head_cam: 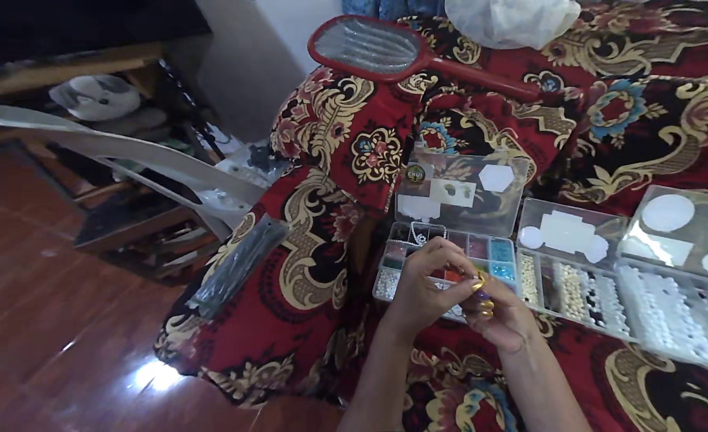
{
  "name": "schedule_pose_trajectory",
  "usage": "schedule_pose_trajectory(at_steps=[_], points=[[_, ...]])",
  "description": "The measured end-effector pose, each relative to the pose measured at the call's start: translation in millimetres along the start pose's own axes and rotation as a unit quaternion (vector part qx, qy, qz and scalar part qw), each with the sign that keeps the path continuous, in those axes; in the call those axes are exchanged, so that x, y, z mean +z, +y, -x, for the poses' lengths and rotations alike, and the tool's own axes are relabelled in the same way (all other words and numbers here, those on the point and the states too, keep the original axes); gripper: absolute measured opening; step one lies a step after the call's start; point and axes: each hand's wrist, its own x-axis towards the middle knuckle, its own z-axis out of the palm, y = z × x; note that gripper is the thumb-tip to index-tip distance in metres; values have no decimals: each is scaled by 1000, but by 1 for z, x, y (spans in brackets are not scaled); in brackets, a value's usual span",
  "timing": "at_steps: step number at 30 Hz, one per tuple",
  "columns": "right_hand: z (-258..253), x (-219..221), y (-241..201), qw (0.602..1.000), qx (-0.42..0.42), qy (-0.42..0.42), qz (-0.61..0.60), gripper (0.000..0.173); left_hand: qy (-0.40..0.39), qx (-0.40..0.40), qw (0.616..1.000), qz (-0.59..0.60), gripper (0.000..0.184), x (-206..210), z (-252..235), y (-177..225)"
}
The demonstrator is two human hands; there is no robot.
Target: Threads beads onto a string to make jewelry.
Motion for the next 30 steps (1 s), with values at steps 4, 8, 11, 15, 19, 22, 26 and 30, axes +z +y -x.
schedule_pose_trajectory(at_steps=[4,8,11,15,19,22,26,30], points=[[0,-4,-5,999,-15,-5,45,22,6,1,1000,-27,13,-3,0,-1],[1,-2,-5,996,-19,39,75,30,6,3,998,-65,13,-4,1,-1],[0,-1,-5,995,-21,71,68,21,-2,9,992,-124,12,-3,1,3],[-2,0,-5,995,-15,81,54,15,-10,11,986,-168,11,-2,0,5],[-2,0,-4,996,-8,76,37,14,-8,5,985,-172,12,-3,1,5],[-2,2,-5,994,-14,90,54,15,9,-10,993,-118,13,-2,1,1],[-9,26,-2,938,-87,282,184,53,84,-70,993,-49,9,-4,2,-3],[-14,28,-2,887,-165,336,269,55,140,-161,976,-50,9,-11,4,-7]])
